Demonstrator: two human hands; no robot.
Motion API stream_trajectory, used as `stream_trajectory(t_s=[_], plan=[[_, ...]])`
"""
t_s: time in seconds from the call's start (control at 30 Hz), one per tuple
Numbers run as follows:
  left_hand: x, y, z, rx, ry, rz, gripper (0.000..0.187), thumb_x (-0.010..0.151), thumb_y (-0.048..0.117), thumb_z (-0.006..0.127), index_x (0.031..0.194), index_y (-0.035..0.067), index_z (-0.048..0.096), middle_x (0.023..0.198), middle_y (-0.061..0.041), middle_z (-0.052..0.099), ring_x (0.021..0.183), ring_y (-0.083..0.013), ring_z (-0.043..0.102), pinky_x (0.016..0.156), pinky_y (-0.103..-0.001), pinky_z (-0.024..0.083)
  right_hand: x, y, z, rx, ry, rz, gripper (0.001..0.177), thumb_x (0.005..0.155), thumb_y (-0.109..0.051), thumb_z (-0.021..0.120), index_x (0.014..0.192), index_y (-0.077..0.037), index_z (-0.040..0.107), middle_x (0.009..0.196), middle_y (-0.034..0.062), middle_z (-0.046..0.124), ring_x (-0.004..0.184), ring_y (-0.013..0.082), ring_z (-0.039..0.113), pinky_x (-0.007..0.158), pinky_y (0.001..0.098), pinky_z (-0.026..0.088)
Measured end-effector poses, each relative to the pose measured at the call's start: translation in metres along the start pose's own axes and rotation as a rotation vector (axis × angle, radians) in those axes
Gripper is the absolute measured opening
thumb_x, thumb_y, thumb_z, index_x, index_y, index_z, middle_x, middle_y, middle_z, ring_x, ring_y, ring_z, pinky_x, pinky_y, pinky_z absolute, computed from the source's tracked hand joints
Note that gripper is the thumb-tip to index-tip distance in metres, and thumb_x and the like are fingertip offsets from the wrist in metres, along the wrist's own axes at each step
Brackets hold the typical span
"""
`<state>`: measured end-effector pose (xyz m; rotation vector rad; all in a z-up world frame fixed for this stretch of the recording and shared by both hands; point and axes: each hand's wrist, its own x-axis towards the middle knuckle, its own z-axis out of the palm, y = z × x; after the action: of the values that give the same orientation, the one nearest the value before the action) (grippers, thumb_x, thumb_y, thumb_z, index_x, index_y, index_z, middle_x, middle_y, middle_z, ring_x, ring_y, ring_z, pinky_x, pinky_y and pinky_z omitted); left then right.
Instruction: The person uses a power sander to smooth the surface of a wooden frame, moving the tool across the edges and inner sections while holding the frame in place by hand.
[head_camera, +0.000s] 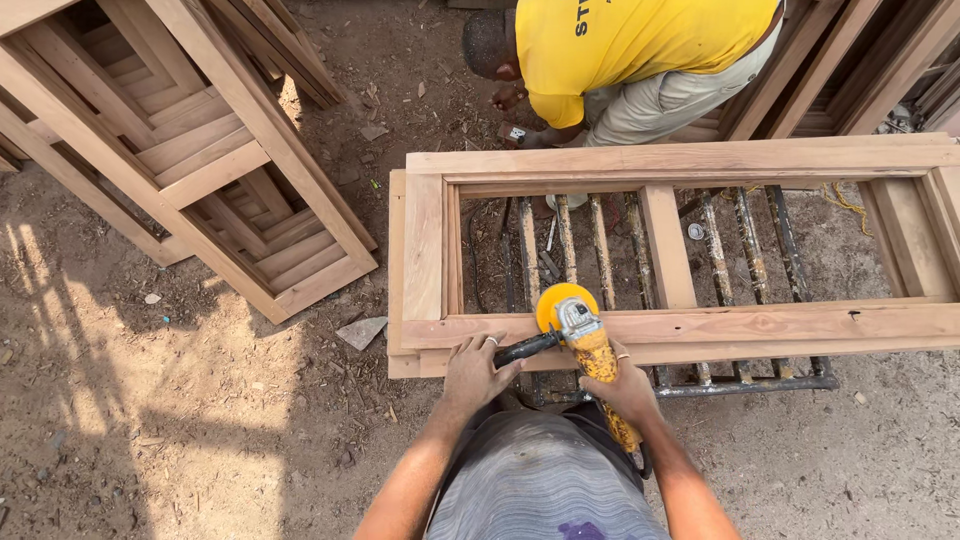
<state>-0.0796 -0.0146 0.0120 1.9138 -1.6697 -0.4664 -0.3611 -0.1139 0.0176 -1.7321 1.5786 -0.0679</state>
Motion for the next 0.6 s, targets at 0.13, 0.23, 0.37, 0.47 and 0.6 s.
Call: stream_trajectory(t_s=[0.13, 0.23, 0.37, 0.47, 0.6], plan=[[-0.010, -0.019, 0.033, -0.030, -0.250, -0.128, 0.060, 0.089, 0.058, 0.069, 0.124, 0.010, 0.068, 0.113, -0.016, 0.068, 0.107, -0.0368, 0.067, 0.092, -0.050, 0.056, -0.006, -0.010, 0.027, -0.108, -0.114, 0.024, 0.105, 0.071, -0.046, 0.085, 0.157, -0.015, 0.034, 0.113, 0.0216, 0.074, 0.106, 0.0362, 0.073, 0.094, 0.0449, 0.055], [-0.014, -0.033, 0.055, -0.034, -0.301, -0.151, 0.059, 0.091, 0.057, 0.066, 0.128, 0.011, 0.066, 0.114, -0.017, 0.067, 0.104, -0.0385, 0.068, 0.089, -0.051, 0.056, -0.006, -0.010, 0.035, -0.135, -0.148, 0.014, 0.103, 0.071, -0.047, 0.084, 0.156, -0.015, 0.036, 0.113, 0.0218, 0.074, 0.106, 0.0363, 0.073, 0.094, 0.0453, 0.056], [-0.014, -0.039, 0.079, 0.025, -0.415, -0.205, 0.061, 0.095, 0.058, 0.060, 0.131, 0.009, 0.061, 0.113, -0.016, 0.069, 0.100, -0.0377, 0.071, 0.088, -0.051, 0.057, 0.000, 0.000, 0.037, -0.107, -0.153, -0.015, 0.105, 0.070, -0.050, 0.084, 0.155, -0.011, 0.035, 0.112, 0.0233, 0.074, 0.105, 0.0367, 0.074, 0.093, 0.0455, 0.056], [-0.012, -0.035, 0.083, 0.098, -0.446, -0.215, 0.060, 0.099, 0.060, 0.056, 0.131, 0.009, 0.060, 0.111, -0.016, 0.069, 0.099, -0.0366, 0.072, 0.087, -0.051, 0.059, 0.007, 0.004, 0.038, -0.099, -0.178, 0.014, 0.107, 0.071, -0.059, 0.081, 0.154, -0.009, 0.035, 0.112, 0.0231, 0.074, 0.106, 0.0362, 0.073, 0.094, 0.0446, 0.056], [-0.012, -0.027, 0.080, 0.096, -0.424, -0.227, 0.063, 0.097, 0.062, 0.054, 0.135, 0.012, 0.058, 0.112, -0.015, 0.069, 0.099, -0.0361, 0.071, 0.085, -0.051, 0.058, 0.008, 0.005, 0.038, -0.112, -0.156, -0.016, 0.102, 0.075, -0.071, 0.077, 0.148, -0.007, 0.048, 0.113, 0.0238, 0.074, 0.109, 0.0362, 0.073, 0.095, 0.0443, 0.056]])
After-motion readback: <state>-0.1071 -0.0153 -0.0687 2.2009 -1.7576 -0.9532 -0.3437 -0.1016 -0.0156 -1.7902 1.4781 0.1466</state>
